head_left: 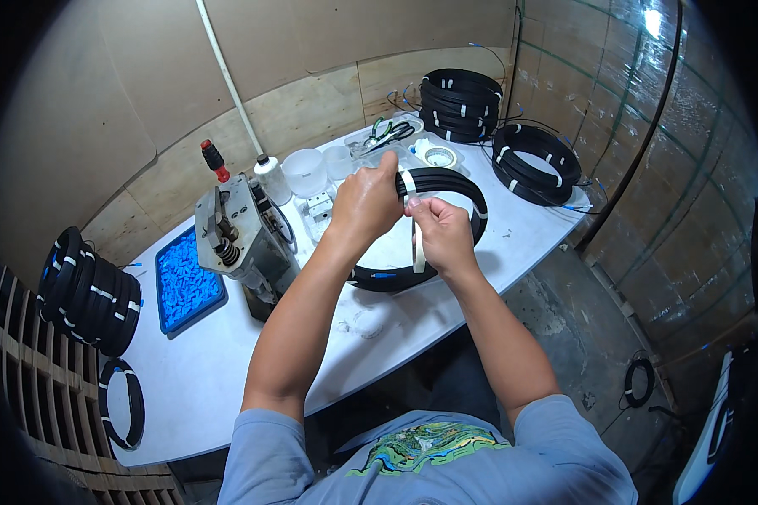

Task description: Taping segments of a black cable coil with white tape.

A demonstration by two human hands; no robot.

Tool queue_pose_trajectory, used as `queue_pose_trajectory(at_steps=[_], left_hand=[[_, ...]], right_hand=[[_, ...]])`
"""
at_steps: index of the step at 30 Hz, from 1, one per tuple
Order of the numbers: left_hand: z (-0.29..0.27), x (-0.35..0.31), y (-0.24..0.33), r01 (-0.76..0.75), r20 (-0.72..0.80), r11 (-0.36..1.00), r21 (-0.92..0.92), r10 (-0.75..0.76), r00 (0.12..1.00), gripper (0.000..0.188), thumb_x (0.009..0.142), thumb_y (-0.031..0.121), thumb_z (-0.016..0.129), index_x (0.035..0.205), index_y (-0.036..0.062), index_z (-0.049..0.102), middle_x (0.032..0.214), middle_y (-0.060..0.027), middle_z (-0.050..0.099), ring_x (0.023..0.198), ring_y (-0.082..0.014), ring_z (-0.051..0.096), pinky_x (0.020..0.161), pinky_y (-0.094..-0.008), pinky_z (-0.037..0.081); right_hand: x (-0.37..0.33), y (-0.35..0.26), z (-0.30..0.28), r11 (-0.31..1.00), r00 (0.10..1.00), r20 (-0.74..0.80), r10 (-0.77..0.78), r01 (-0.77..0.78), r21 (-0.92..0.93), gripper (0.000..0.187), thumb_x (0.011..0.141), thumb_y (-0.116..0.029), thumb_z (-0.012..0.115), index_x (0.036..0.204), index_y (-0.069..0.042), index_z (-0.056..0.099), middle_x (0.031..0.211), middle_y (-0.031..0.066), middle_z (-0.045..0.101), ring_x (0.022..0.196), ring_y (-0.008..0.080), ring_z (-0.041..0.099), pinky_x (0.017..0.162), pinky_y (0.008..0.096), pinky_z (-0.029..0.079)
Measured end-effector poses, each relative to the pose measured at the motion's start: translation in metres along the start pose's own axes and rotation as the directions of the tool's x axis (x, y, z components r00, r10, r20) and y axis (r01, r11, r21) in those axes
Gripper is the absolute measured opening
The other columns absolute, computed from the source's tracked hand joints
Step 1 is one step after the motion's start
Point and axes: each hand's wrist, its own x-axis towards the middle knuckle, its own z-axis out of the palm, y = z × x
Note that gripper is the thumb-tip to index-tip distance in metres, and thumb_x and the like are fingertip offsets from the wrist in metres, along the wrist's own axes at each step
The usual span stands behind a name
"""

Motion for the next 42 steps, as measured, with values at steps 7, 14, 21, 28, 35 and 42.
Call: queue_pose_trajectory(at_steps=[7,14,21,28,35,42], left_hand=[[-0.002,0.007,0.022,-0.093,0.038,0.995,-0.026,0.094,0.995,0.025,0.077,0.008,0.062,0.099,0.0037,0.049,0.074,-0.0285,0.065,0.073,-0.0497,0.065,0.065,-0.058,0.052],[-0.01,0.01,-0.024,-0.056,0.053,0.992,-0.117,0.062,0.997,0.04,0.084,0.03,0.071,0.095,-0.0006,0.048,0.071,-0.026,0.063,0.071,-0.0463,0.063,0.065,-0.0492,0.049],[-0.013,0.01,-0.014,-0.033,0.134,0.989,-0.145,0.052,0.99,0.052,0.091,0.047,0.065,0.099,-0.0017,0.048,0.076,-0.0273,0.066,0.075,-0.0473,0.065,0.068,-0.0527,0.051],[-0.009,0.004,-0.011,-0.161,0.037,0.979,-0.122,0.167,0.985,0.063,0.077,0.059,0.071,0.098,0.0029,0.052,0.081,-0.0208,0.068,0.074,-0.0429,0.067,0.065,-0.0502,0.051],[-0.004,0.002,-0.007,-0.114,-0.015,0.991,-0.066,0.114,0.993,0.061,0.078,0.058,0.071,0.096,0.0033,0.051,0.077,-0.0207,0.068,0.071,-0.0414,0.068,0.061,-0.0502,0.053],[-0.002,0.0,-0.007,-0.147,-0.063,0.988,-0.037,0.144,0.988,0.065,0.077,0.063,0.072,0.092,0.0035,0.05,0.075,-0.0199,0.067,0.069,-0.0407,0.068,0.058,-0.0484,0.053]], right_hand=[[0.038,0.085,-0.028,0.505,0.979,0.141,-0.146,0.197,-0.84,0.023,0.086,-0.024,0.065,0.077,-0.004,0.072,0.074,0.0209,0.068,0.072,0.0424,0.066,0.066,0.0429,0.052],[-0.001,0.048,-0.031,0.865,0.941,0.008,-0.338,0.314,-0.391,0.025,0.09,-0.017,0.071,0.109,-0.002,0.073,0.058,0.0018,0.06,0.054,0.0046,0.053,0.052,0.0249,0.045],[0.001,-0.012,-0.046,0.835,0.842,0.064,-0.536,0.54,-0.102,0.056,0.093,-0.014,0.071,0.143,-0.001,0.05,0.068,0.0018,0.065,0.061,0.0052,0.058,0.062,0.0224,0.049],[-0.003,-0.047,-0.031,0.864,0.833,0.263,-0.487,0.504,0.003,0.092,0.092,-0.013,0.072,0.158,-0.004,0.008,0.072,0.0024,0.067,0.065,0.0049,0.057,0.067,0.0218,0.049],[-0.015,-0.045,-0.029,0.973,0.965,0.211,-0.154,0.11,0.205,0.061,0.092,-0.016,0.074,0.137,0.003,0.038,0.085,0.0099,0.073,0.078,0.0087,0.066,0.074,0.0228,0.052],[-0.009,-0.04,-0.036,0.945,0.959,0.268,-0.093,0.0,0.328,0.024,0.093,-0.018,0.072,0.096,0.005,0.064,0.087,0.0148,0.072,0.081,0.0137,0.07,0.074,0.0257,0.056]])
